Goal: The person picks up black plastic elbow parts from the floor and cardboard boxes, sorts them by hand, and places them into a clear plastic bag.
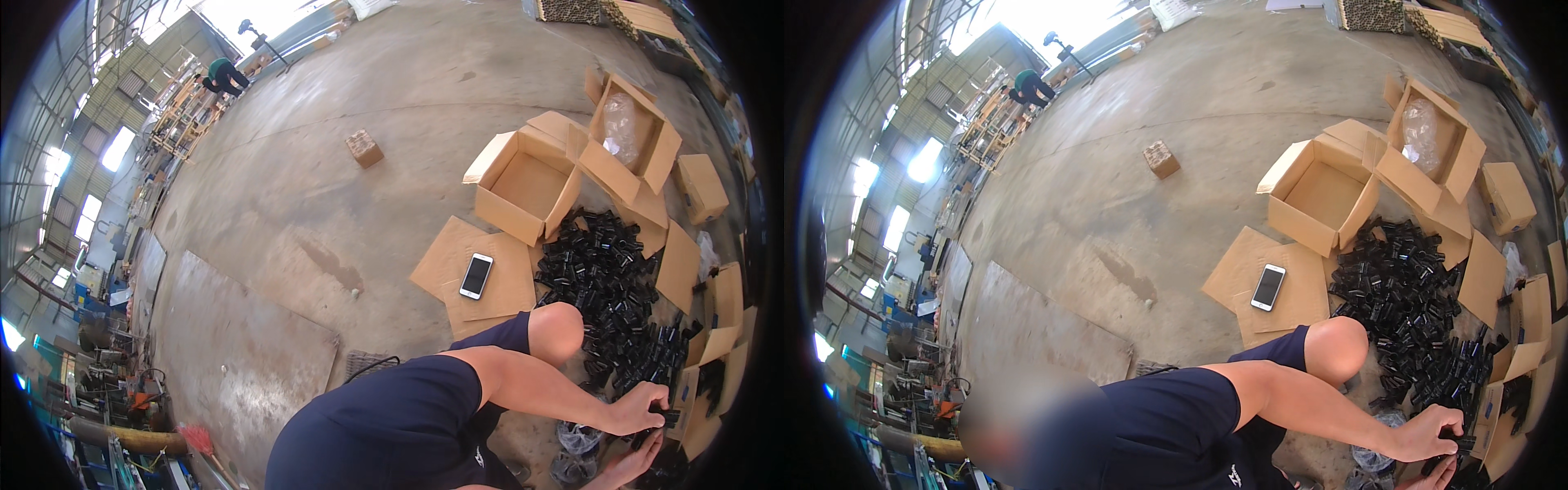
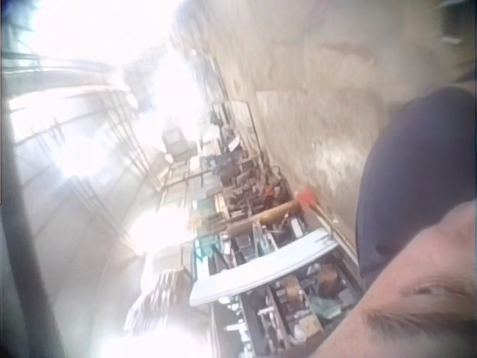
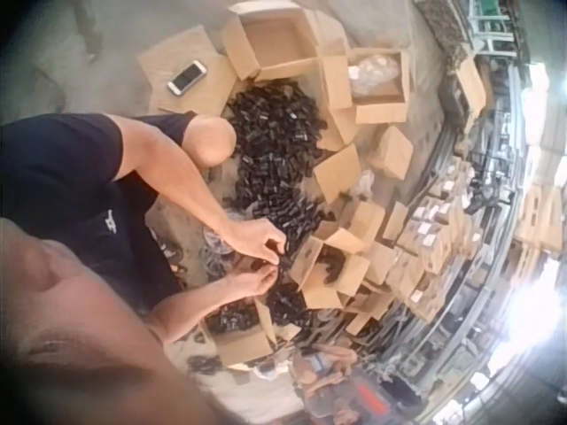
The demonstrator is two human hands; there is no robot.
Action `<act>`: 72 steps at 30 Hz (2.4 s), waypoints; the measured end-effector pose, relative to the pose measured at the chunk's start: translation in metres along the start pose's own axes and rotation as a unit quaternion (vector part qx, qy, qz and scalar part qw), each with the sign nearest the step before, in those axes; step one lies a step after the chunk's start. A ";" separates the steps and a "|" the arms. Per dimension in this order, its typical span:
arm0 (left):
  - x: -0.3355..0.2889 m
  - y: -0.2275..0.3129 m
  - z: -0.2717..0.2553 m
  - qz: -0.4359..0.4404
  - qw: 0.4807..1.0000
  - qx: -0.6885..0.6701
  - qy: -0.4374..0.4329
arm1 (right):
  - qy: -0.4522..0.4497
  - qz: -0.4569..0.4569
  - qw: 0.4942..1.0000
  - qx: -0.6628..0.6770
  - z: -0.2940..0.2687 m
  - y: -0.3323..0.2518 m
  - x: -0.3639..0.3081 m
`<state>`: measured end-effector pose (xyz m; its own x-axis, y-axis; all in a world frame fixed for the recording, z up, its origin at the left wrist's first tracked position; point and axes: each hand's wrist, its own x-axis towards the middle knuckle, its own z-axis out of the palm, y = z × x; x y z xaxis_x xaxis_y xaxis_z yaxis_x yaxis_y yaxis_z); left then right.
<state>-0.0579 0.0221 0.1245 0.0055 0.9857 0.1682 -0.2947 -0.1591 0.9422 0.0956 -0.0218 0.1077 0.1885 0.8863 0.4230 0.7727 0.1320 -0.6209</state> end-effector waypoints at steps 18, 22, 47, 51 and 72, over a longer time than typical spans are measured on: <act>-0.004 0.010 0.008 -0.034 0.999 0.015 0.009 | 0.016 -0.064 0.996 -0.058 -0.008 -0.033 0.006; -0.006 0.001 0.012 -0.044 0.999 0.019 -0.004 | 0.024 -0.008 1.000 0.008 -0.009 -0.028 0.009; -0.008 -0.002 0.019 -0.053 0.999 0.002 0.013 | 0.016 -0.024 0.999 0.035 -0.018 -0.035 0.005; -0.006 0.002 0.017 -0.093 0.995 -0.021 -0.004 | 0.004 -0.080 0.994 -0.077 -0.023 -0.030 0.008; -0.008 0.003 0.020 -0.086 0.995 -0.043 -0.006 | 0.032 0.208 0.974 0.090 -0.029 -0.036 0.005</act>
<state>-0.0393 0.0128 0.1318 0.0748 0.9971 0.0113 -0.3696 0.0172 0.9290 0.0867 -0.0350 0.1516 0.5038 0.8511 0.1476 0.5045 -0.1513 -0.8501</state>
